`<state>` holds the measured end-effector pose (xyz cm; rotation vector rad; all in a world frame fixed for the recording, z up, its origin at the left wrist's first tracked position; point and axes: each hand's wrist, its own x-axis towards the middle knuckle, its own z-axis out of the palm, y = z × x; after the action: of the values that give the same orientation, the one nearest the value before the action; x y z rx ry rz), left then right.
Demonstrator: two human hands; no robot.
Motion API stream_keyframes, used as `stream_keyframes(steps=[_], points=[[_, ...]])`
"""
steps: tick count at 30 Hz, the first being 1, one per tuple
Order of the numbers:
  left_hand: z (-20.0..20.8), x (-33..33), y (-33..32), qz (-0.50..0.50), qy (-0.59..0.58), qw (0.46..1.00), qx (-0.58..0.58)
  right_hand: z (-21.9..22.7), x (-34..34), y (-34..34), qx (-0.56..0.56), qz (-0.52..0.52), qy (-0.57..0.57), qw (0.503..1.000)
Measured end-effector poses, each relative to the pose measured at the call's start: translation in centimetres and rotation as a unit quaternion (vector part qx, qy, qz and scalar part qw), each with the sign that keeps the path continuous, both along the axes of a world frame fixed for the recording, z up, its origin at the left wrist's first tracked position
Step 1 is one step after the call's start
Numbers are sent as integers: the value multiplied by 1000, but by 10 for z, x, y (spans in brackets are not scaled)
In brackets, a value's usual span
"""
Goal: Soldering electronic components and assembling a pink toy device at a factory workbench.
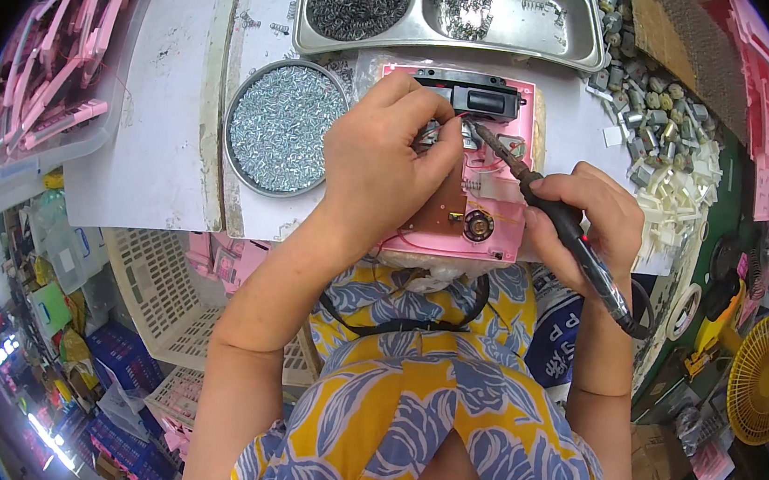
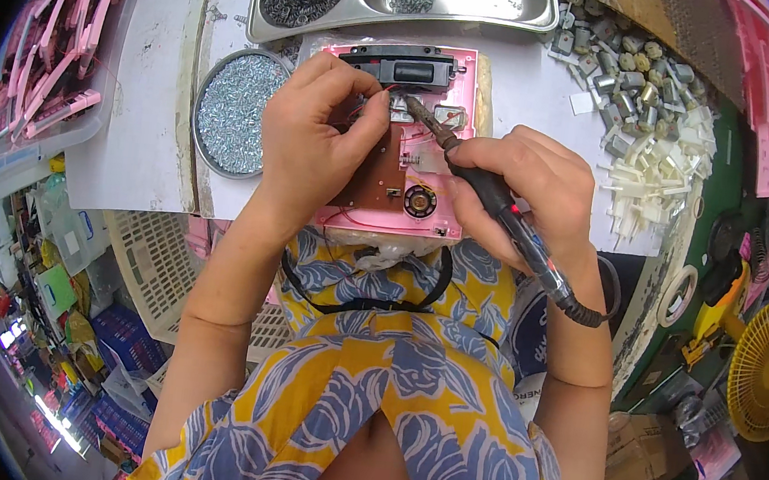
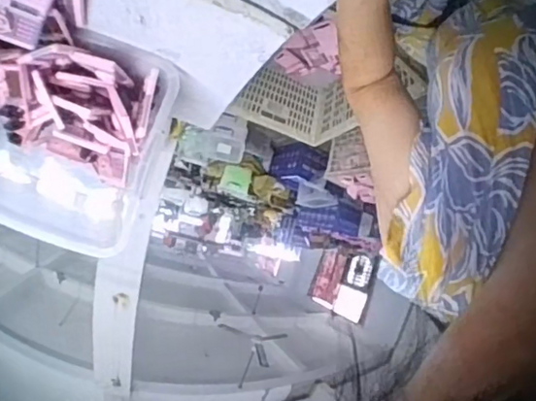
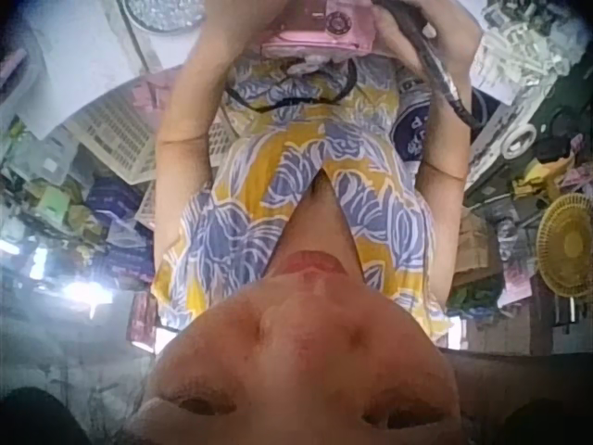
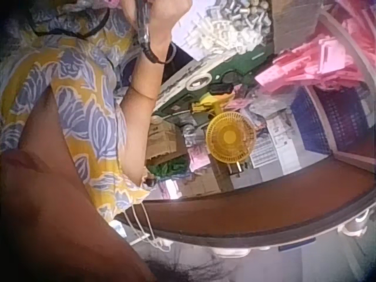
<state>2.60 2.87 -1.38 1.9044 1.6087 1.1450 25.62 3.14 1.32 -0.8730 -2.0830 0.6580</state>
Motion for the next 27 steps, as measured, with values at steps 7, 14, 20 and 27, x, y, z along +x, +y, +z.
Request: stream_keyframes(steps=[7, 14, 20, 27], points=[[0, 0, -1, 4, 10, 1000, 3, -1, 0, 3, 1, 1, -3, 1000], [-3, 2, -2, -1, 22, 999, 25, 1, 0, 2, 3, -9, -9, 1000], [-1, 4, -3, -1, 45, 998, 38, 0, 4, 2, -3, -3, -4, 1000], [-4, 5, -3, 16, 60, 997, 49, 6, 26, -14, -12, -12, 16, 1000]])
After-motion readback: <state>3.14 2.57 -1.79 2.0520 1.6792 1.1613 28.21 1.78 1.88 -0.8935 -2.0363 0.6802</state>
